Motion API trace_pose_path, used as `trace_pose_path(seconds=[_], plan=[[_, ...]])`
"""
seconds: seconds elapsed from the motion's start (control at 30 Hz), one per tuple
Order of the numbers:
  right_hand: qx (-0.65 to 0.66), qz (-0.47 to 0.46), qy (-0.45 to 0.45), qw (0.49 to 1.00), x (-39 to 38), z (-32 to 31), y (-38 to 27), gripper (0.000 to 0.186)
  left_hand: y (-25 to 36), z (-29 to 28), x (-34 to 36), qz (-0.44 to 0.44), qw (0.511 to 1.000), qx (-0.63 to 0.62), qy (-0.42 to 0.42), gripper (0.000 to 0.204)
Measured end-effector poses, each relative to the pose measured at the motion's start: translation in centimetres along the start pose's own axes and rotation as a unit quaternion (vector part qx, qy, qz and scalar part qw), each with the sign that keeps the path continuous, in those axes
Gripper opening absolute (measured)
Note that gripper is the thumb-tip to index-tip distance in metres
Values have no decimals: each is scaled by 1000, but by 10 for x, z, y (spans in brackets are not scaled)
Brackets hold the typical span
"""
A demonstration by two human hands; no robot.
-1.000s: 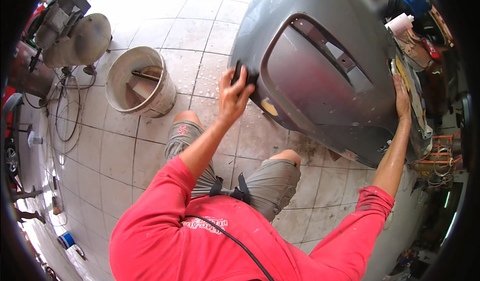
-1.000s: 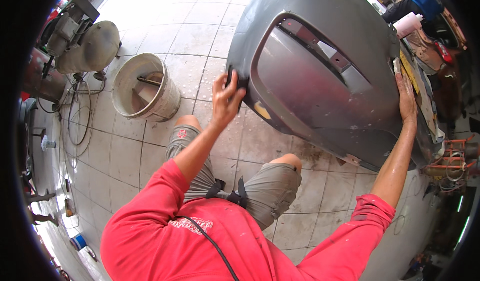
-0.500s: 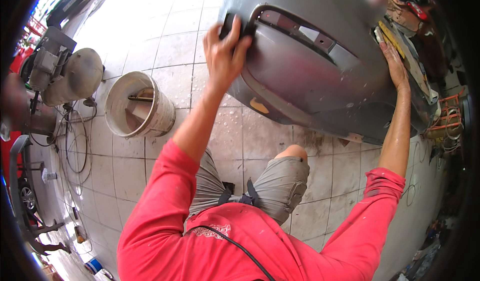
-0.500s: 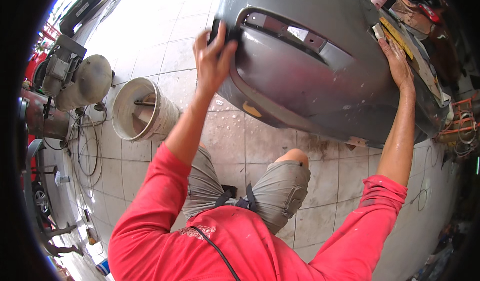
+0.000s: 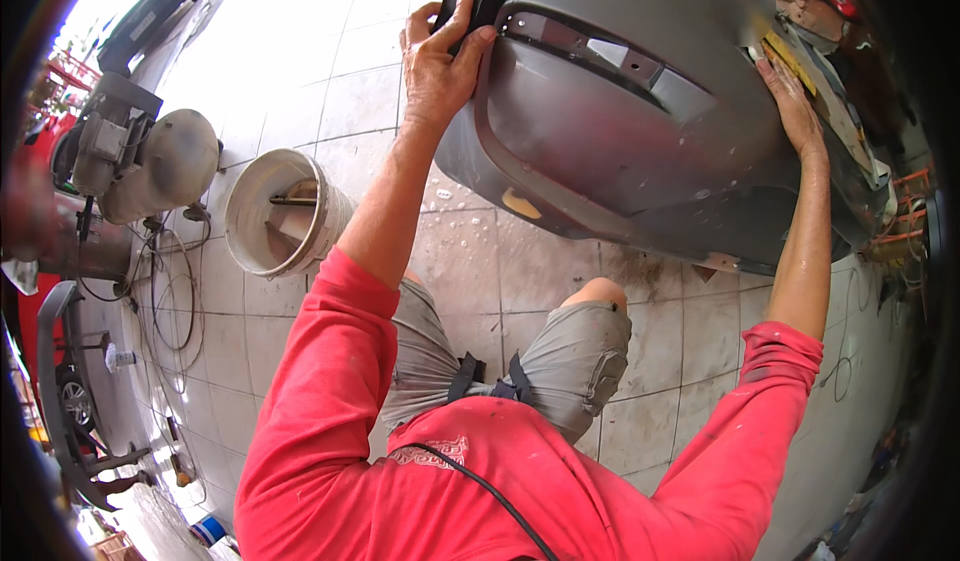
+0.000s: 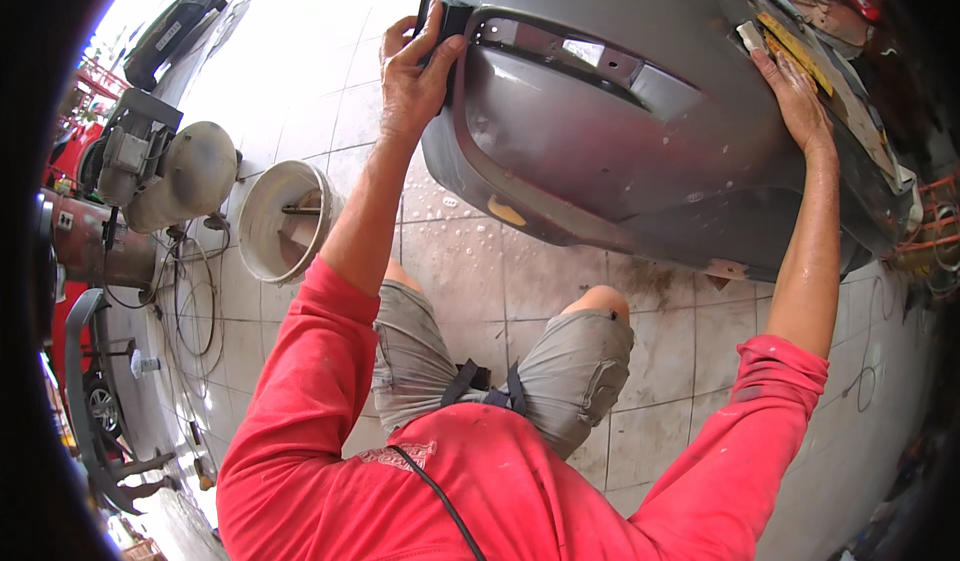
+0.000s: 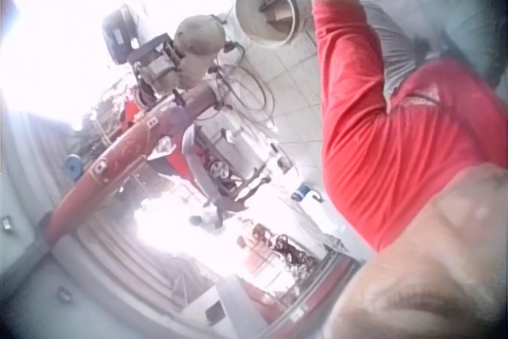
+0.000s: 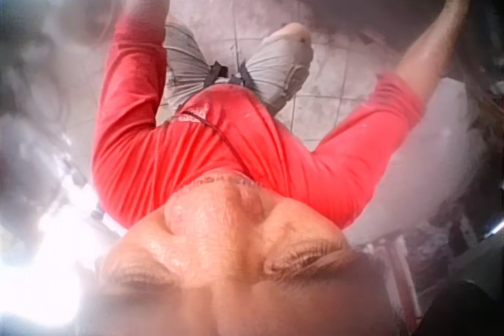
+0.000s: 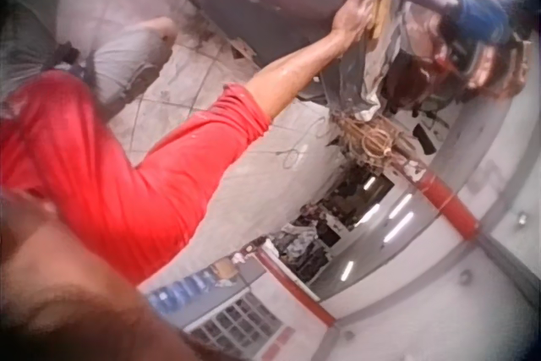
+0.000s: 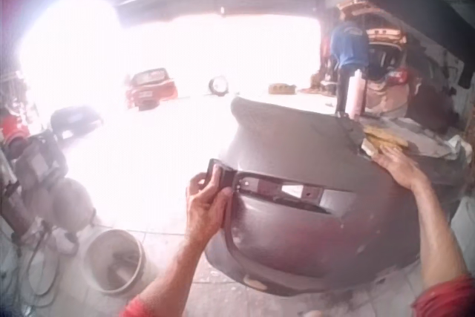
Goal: The person kneels on the floor and uses a sanding block to smooth the surface of a detached car bumper. They repeatedly dip the sanding block into a bucket of water and continue sanding different areas of the bumper.
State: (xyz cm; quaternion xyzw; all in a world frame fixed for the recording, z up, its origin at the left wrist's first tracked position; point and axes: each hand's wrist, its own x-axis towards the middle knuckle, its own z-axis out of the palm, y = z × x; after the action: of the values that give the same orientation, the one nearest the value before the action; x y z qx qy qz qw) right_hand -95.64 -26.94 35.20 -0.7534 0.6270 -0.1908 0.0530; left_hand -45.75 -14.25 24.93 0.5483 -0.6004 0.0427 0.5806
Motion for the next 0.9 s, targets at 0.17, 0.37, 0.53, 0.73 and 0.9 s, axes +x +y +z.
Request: trace_pose_path(seconds=[0.17,0.37,0.53,0.73,0.9], plan=[[-26,3,6,1000,-6,-4,-7,118,-33,-3,-156,-6,999,42,5,57],[-22,19,6,1000,-5,4,-12,112,-12,-5,-50,24,998,60,24,53],[28,-25,-2,999,0,-5,5,110,-3,4,-67,48,998,28,40,52],[0,9,-19,1000,-8,-8,-18,113,-18,-4,-133,1,998,36,43,54],[42,4,-37,998,-5,-5,-10,114,12,-7,-20,26,999,14,25,50]])
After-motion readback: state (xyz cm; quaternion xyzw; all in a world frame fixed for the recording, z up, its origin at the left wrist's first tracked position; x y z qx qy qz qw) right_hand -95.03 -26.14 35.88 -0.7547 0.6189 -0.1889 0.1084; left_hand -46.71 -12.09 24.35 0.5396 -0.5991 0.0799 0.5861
